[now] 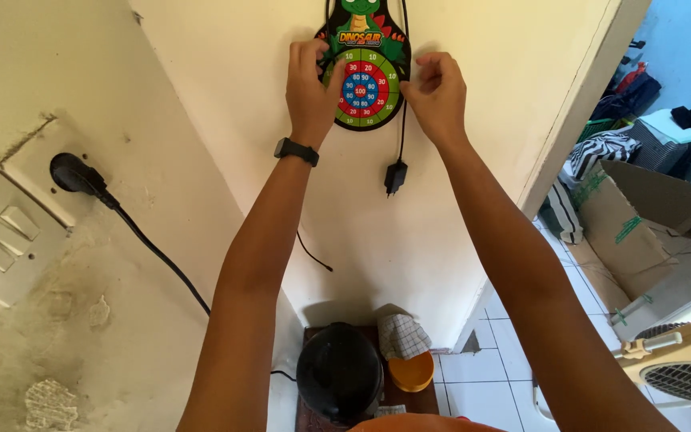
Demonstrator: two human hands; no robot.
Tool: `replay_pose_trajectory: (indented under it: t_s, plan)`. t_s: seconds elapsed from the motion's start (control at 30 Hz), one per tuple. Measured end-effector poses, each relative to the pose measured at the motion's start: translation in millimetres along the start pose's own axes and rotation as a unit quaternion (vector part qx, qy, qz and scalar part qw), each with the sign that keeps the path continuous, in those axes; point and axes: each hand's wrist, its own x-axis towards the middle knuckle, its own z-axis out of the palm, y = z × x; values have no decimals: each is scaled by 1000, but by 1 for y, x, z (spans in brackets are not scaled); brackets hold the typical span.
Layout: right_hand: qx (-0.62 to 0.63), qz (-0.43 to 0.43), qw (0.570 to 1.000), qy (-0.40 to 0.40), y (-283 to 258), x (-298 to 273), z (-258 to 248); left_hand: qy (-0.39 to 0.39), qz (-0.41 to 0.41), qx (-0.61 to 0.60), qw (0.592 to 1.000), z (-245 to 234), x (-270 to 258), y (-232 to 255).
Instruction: The person gathers cables from a wall hook and a table, untangles them, and then hangs the cables back onto the wall hook around a toy target.
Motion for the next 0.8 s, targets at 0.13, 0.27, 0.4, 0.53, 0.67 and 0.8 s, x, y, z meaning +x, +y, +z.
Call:
replay_pose_trajectory:
  t_s: [0.13, 0.27, 0.4, 0.53, 0.67, 0.8]
  plan:
    - [-4, 1, 1000, -2, -2, -2, 1, -14, -29, -13, 999, -3, -5, 0]
    - [-7, 15, 1000, -14, -4, -4, 1, -8, -21, -18, 1000, -6, -15, -3]
    - [21, 15, 1000, -18, 3, -8, 5, -25, -41, -28, 998, -11, -24, -1]
    - [11, 8, 1000, -14, -4, -13, 3, -34, -39, -15, 999, -16, -33, 2]
    - [-29, 34, 999, -10, -17, -19, 0, -55, -60, -9, 997, -22, -41, 10]
    - [-32, 50, 998, -10, -21, -30, -4, -51, -31, -21, 998, -22, -54, 6]
